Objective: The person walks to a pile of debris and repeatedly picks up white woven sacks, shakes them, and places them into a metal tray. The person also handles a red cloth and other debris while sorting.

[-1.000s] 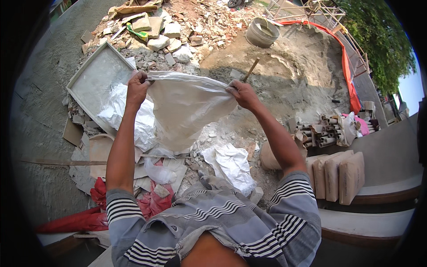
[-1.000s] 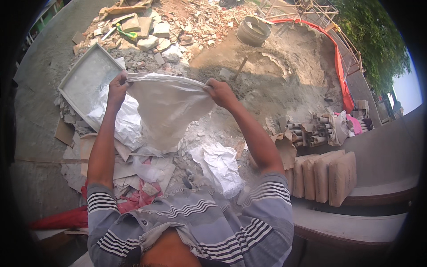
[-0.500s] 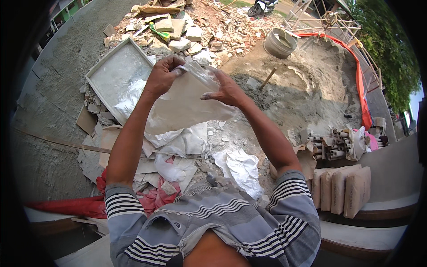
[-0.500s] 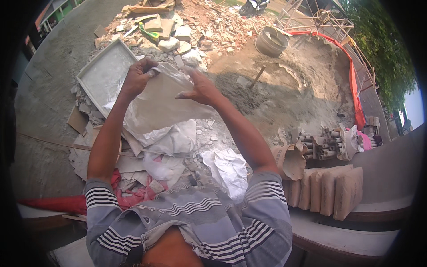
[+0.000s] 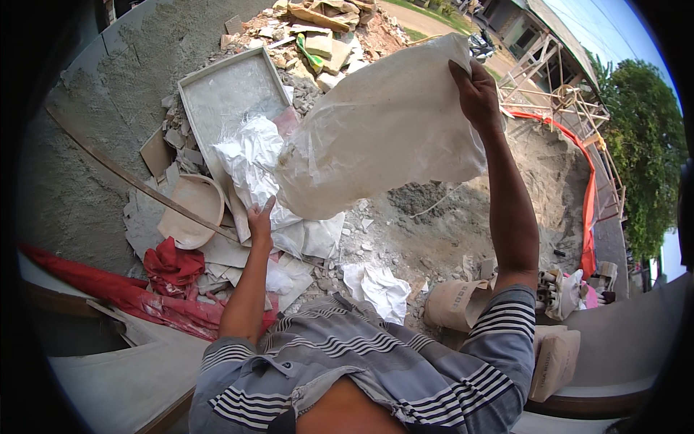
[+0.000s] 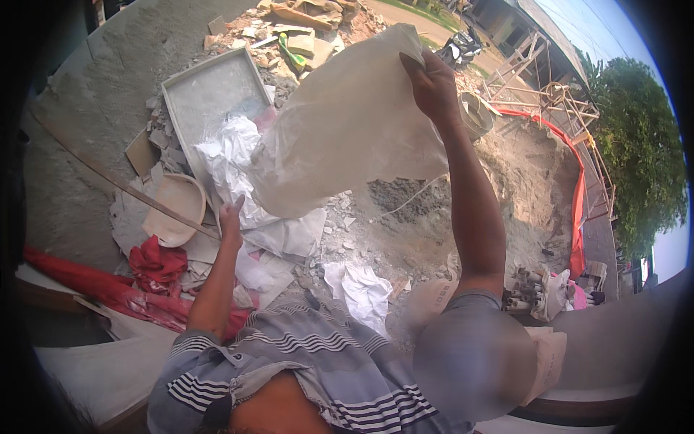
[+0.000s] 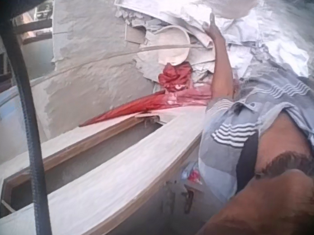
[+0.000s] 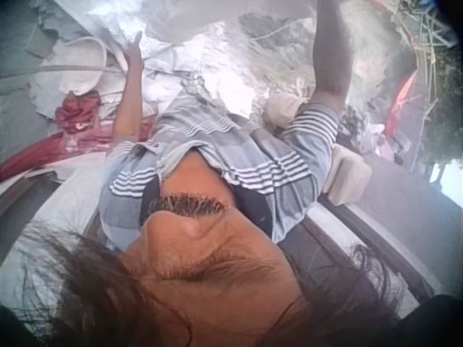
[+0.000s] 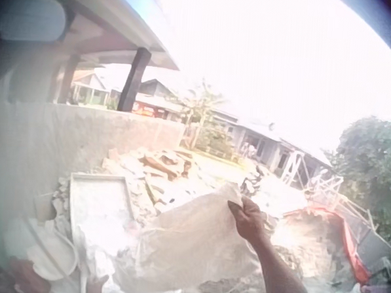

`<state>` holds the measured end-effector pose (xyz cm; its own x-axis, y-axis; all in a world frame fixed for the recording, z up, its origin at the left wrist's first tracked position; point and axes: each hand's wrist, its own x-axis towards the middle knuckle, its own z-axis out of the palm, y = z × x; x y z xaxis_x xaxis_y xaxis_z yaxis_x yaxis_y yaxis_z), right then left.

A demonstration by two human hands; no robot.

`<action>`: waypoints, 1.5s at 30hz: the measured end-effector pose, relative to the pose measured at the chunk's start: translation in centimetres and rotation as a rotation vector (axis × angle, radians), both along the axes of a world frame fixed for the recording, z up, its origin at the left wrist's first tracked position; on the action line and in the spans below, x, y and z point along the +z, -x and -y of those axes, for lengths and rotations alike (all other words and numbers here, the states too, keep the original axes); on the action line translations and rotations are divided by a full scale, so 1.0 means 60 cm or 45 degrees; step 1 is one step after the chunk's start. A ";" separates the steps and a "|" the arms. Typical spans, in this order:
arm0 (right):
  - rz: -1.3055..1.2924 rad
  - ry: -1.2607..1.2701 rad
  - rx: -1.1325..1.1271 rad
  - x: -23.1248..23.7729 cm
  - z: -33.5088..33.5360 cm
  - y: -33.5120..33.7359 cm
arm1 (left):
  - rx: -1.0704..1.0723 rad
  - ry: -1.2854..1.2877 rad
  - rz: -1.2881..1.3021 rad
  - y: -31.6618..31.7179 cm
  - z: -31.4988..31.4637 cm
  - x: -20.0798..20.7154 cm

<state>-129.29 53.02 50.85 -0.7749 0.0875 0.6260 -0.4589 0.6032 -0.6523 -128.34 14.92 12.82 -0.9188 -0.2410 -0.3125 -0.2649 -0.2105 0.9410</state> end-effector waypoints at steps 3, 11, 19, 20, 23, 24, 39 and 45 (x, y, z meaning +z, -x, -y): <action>0.003 -0.094 -0.135 0.085 0.016 -0.001 | -0.314 -0.296 0.280 -0.033 -0.051 -0.078; -0.336 -0.605 -0.508 0.194 0.018 -0.038 | -0.557 -0.720 0.146 -0.045 -0.189 -0.044; -0.188 -0.727 -0.961 0.192 -0.151 -0.079 | -0.061 -0.183 -0.252 -0.018 -0.084 -0.011; -0.182 -0.719 -0.975 0.182 -0.169 -0.082 | -0.005 0.083 -0.290 -0.014 -0.062 -0.010; -0.236 -0.727 -1.004 0.154 -0.205 -0.076 | 0.050 0.504 -0.429 -0.022 -0.019 -0.023; -0.266 -0.737 -1.008 0.147 -0.211 -0.072 | 0.059 0.583 -0.427 -0.033 -0.014 -0.033; -0.694 -0.888 -1.015 0.175 -0.138 -0.110 | -0.537 -0.280 0.110 -0.150 -0.057 -0.110; -0.663 -0.774 -1.025 0.189 -0.190 -0.123 | -0.782 -0.318 -0.022 -0.049 -0.131 0.006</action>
